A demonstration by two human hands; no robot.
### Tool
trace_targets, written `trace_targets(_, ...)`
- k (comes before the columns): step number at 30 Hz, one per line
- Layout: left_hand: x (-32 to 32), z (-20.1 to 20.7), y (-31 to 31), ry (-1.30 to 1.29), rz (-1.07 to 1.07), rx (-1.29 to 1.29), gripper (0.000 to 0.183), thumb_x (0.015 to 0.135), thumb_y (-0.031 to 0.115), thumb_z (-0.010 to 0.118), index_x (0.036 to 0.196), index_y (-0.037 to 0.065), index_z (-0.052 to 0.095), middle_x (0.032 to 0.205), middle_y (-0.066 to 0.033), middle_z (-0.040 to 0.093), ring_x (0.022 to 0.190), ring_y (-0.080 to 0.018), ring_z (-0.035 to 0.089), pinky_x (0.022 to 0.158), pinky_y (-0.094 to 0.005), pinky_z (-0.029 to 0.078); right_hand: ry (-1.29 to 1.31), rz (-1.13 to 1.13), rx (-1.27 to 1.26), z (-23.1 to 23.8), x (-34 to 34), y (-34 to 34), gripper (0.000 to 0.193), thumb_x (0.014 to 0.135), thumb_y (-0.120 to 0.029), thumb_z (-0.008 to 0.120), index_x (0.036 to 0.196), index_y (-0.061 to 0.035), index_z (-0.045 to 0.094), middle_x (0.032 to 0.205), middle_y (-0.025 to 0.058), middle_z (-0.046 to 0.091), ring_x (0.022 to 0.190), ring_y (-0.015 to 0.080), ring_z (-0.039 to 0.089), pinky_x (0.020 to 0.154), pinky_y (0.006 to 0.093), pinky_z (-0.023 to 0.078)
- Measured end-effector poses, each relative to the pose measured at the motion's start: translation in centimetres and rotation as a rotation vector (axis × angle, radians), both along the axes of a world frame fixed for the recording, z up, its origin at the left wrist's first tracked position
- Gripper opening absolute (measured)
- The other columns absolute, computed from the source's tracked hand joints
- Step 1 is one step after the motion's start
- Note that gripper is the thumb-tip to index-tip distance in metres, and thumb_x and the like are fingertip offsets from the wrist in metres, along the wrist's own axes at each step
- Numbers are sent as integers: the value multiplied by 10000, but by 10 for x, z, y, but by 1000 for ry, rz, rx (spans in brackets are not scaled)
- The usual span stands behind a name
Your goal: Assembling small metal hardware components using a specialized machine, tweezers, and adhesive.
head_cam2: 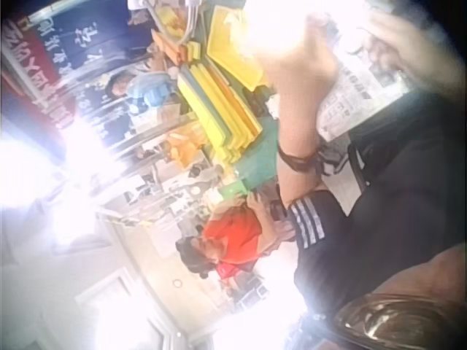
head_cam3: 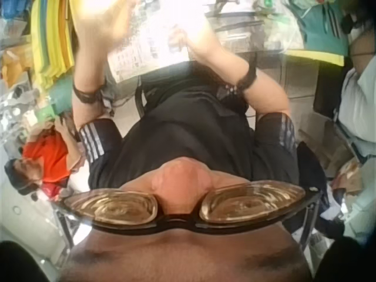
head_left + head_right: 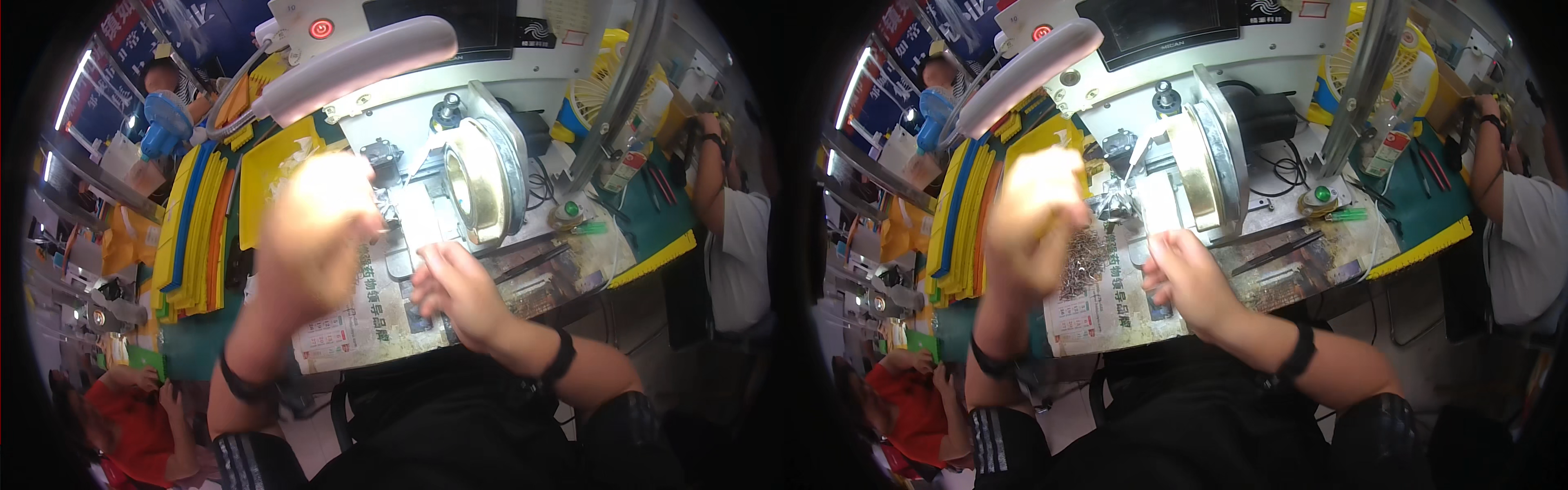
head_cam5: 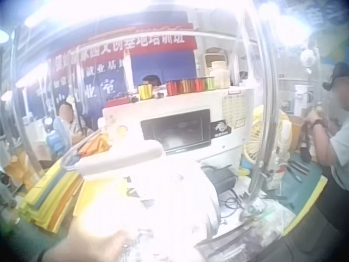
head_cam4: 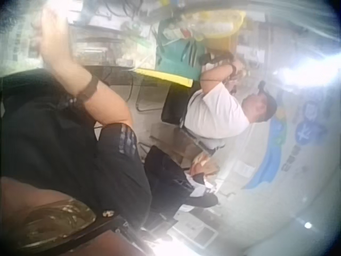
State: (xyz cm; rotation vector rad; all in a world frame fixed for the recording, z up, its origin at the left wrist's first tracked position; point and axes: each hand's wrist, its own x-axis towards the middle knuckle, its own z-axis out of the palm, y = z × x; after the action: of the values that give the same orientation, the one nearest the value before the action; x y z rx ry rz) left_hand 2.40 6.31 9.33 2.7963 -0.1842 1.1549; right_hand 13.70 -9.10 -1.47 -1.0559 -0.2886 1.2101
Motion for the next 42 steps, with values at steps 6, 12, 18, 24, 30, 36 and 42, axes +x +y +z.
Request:
trace_targets(6,-21,-88,-45,13,46,-61,185,668,-15,728,828,28,647,943,-119,640,867,-308,662,713,-397,527,-1026,42,155,-16,28,-50,102,910,-97,675,967,-26,629,833,50,624,722,131,620,637,289,486)
trace_targets(12,-18,-91,-48,13,130,-78,193,713,-23,721,877,30,635,899,-118,645,785,-295,653,662,-359,504,-1444,152,193,-23,49,-54,173,857,-73,674,1022,-48,631,847,110,635,734,280,650,657,372,509)
trace_targets(18,-47,-117,-68,266,69,-268,180,739,-2,672,880,89,608,701,-87,516,624,-302,549,579,-412,422,-1471,142,219,-18,54,-62,141,848,-65,675,986,-51,648,862,109,645,743,288,651,659,376,509)
trace_targets(24,-57,-129,-61,266,133,-309,146,785,15,679,892,82,606,699,-111,538,638,-328,557,595,-436,426,-1789,-343,176,-18,102,-89,199,798,1,691,992,-15,649,989,164,647,884,356,637,772,399,516)
trace_targets(30,-66,-136,-63,192,170,-281,143,799,-2,685,883,73,596,676,-102,525,591,-319,529,550,-424,397,-1929,-316,-244,-18,133,-111,706,794,-141,749,1421,15,465,1470,242,445,1343,402,443,1116,463,348)
trace_targets(36,-63,-136,-61,183,139,-278,143,799,-10,681,886,68,597,670,-101,522,582,-313,525,545,-420,391,-1986,-7,-374,-9,133,-119,817,793,-204,769,1470,50,390,1545,253,368,1423,416,365,1164,462,303)
trace_targets(42,-63,-137,-59,162,158,-269,145,789,-12,693,871,63,601,667,-102,528,580,-309,527,543,-414,392,-1879,-352,-154,-20,141,-105,783,800,-214,774,1444,61,423,1541,255,382,1404,419,396,1144,456,334)
